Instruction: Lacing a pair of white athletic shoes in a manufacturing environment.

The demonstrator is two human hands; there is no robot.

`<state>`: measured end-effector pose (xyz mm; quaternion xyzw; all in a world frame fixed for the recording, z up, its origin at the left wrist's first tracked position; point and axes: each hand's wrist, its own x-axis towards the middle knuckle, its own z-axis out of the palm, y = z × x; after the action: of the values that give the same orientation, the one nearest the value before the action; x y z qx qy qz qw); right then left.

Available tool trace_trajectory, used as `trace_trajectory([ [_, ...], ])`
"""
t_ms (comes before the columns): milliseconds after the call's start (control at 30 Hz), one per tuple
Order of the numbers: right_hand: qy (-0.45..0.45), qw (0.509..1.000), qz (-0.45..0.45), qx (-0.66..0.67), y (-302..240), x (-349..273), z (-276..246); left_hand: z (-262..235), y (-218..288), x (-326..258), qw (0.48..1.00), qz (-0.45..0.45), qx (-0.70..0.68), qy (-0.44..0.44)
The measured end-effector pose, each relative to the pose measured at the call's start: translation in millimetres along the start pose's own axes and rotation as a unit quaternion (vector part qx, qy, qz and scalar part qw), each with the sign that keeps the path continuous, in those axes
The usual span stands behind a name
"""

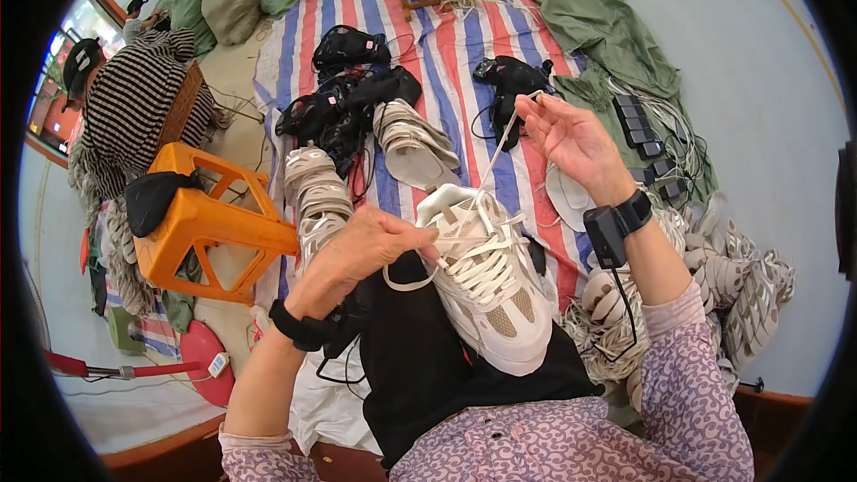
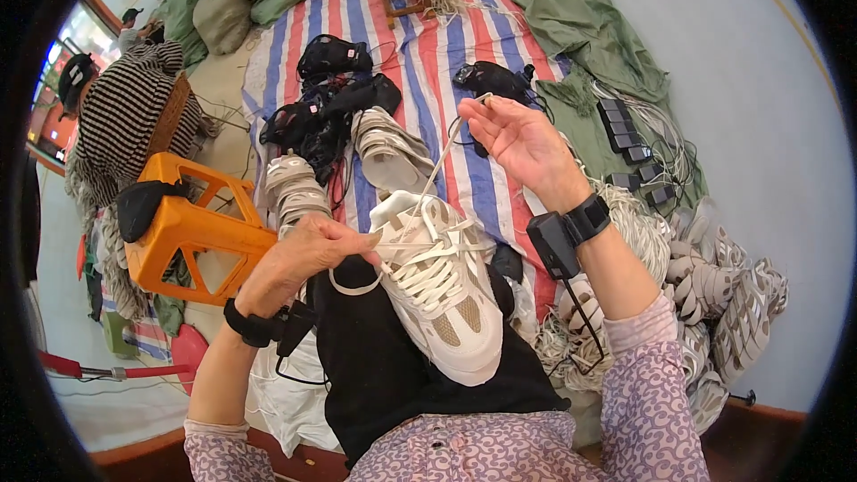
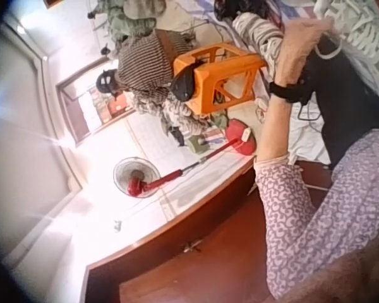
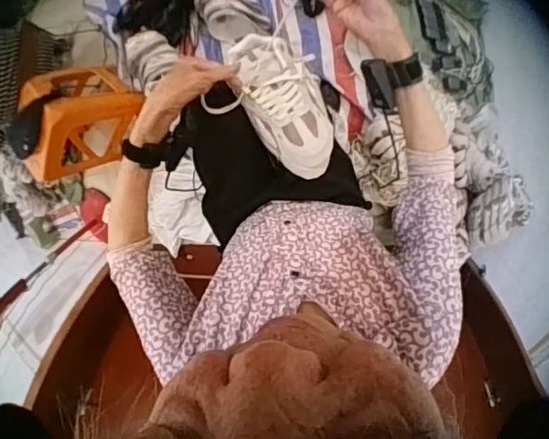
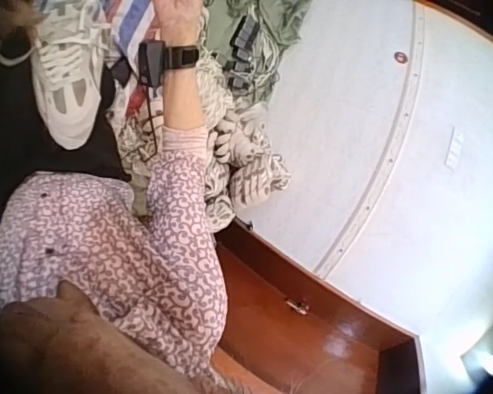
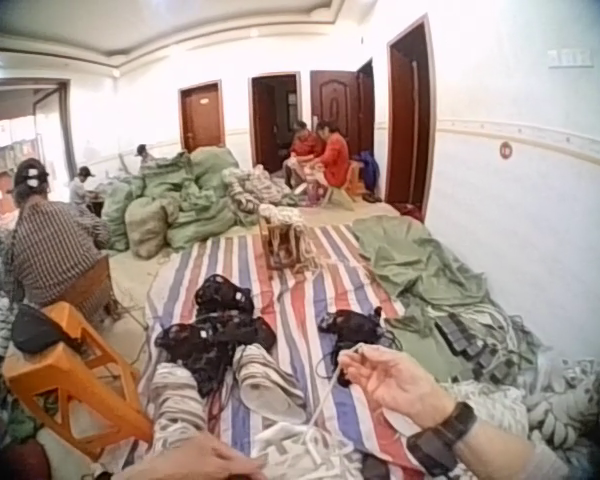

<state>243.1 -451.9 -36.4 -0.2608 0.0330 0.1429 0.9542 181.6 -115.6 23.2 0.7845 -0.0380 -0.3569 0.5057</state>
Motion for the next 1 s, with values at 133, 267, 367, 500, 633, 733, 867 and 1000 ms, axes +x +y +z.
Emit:
trace_trajectory([
  [133,0.011,1.0,-0.011,-0.021,-3,7,-11,-7,-4,0,1.0,0.0,-0.024,-0.012],
  [267,0.015,0.997,-0.054,-0.056,-16,17,-32,-8,-22,1,0.998,0.032,-0.008,-0.057],
  [367,0.037,0.992,-0.079,-0.094,-40,31,-53,-9,-34,1,0.993,0.093,-0.014,-0.077],
  [500,0.09,0.967,-0.126,-0.201,-84,58,-69,-4,-38,4,0.984,0.153,0.012,-0.087],
  [633,0.09,0.933,-0.199,-0.284,-127,84,-67,14,-32,6,0.993,0.106,-0.02,-0.04],
  [733,0.078,0.907,-0.263,-0.319,-143,103,-62,25,-27,3,0.99,0.132,0.021,0.054],
  [867,0.106,0.918,-0.187,-0.334,-112,96,-53,39,-23,0,0.964,0.214,0.037,0.152],
  [1000,-0.005,0.92,-0.041,-0.389,-35,27,-28,57,-19,11,0.92,0.338,0.112,0.165],
])
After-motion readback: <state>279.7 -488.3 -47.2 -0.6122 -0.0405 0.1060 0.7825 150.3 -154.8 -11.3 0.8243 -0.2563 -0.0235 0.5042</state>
